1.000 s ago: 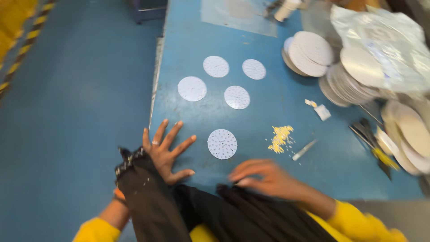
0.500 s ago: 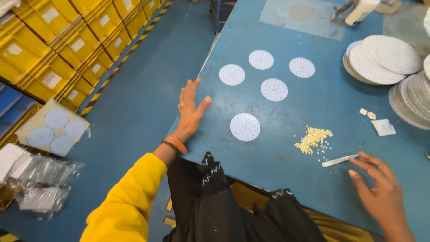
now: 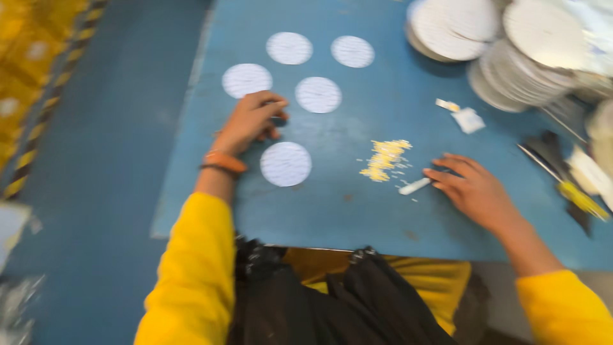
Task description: The person places circular LED modules on a blue workbench, then uses tweezers to pick up small yellow components and place them into holes on the modules. The person handles multiple modules and components throughout the clip.
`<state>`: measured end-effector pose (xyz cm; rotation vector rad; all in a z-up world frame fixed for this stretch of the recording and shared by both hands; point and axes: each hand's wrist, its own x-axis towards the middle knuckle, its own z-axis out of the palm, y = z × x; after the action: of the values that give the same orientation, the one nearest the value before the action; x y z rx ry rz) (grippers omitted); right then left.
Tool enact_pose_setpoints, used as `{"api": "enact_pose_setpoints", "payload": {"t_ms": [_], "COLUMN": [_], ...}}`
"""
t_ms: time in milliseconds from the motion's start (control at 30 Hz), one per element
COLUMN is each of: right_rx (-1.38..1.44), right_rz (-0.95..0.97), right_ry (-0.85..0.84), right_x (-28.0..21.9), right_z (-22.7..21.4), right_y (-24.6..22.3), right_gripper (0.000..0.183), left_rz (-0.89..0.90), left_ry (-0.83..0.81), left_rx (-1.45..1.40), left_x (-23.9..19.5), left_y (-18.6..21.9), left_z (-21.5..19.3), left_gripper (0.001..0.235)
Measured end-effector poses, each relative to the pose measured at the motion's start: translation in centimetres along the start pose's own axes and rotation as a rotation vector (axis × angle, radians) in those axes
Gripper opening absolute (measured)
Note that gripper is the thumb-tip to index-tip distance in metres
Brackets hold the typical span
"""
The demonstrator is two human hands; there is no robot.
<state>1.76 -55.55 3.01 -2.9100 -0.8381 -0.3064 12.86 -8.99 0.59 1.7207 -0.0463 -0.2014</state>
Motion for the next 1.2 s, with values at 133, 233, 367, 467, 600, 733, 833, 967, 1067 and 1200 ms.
{"api": "enact_pose_setpoints", "payload": {"t_ms": [133, 233, 367, 467, 600, 733, 833, 967, 1067, 1200], "right_rx": [-0.009, 0.347, 1.530, 1.814, 1.708, 1.527, 1.568, 1.535, 1.432, 1.447], "right_rz": [0.040, 0.505, 0.726, 0.615, 0.261, 0.153, 0.109, 0.081, 0.294, 0.284], "right_ry": [0.048, 0.133, 0.678, 0.596, 0.067, -0.118, -0.019, 0.282, 0.298, 0.135], "right_x": [-0.5, -1.7, -3.9, -5.0, -4.0, 0.6, 5.5, 9.9, 11.6, 11.6], "right_z": [-0.3, 0.9, 3.5, 4.7, 5.8, 6.8, 8.3, 6.8, 6.5, 7.3], "right_y": [-1.1, -1.5, -2.9, -5.9, -11.4, -10.9, -6.5, -0.1, 1.3, -1.8], "right_gripper": [0.019, 0.016, 0.023, 0.020, 0.024, 0.032, 0.029, 0.029, 0.029, 0.026], "left_rz": [-0.044, -0.135, -0.244, -0.287, -0.309, -0.341, -0.352, -0.363, -0.327, -0.335], "left_ry": [-0.198, -0.320, -0.436, -0.468, -0.509, -0.488, -0.485, -0.481, -0.467, -0.450], "left_rx": [-0.033, -0.044, -0.048, -0.013, -0.030, -0.031, -0.033, -0.037, 0.009, 0.018], "left_x": [0.2, -0.4, -0.7, -0.7, -1.0, -0.9, -1.1, -1.0, -1.0, -0.9], "left_y": [0.1, 0.8, 1.5, 2.0, 2.6, 3.0, 2.9, 3.3, 2.9, 3.0], "left_z": [-1.3, -3.2, -3.3, -3.3, -3.6, -3.5, -3.6, -4.2, -4.7, -4.9], "left_gripper": [0.040, 0.050, 0.058, 0.062, 0.065, 0.067, 0.069, 0.068, 0.068, 0.071]}}
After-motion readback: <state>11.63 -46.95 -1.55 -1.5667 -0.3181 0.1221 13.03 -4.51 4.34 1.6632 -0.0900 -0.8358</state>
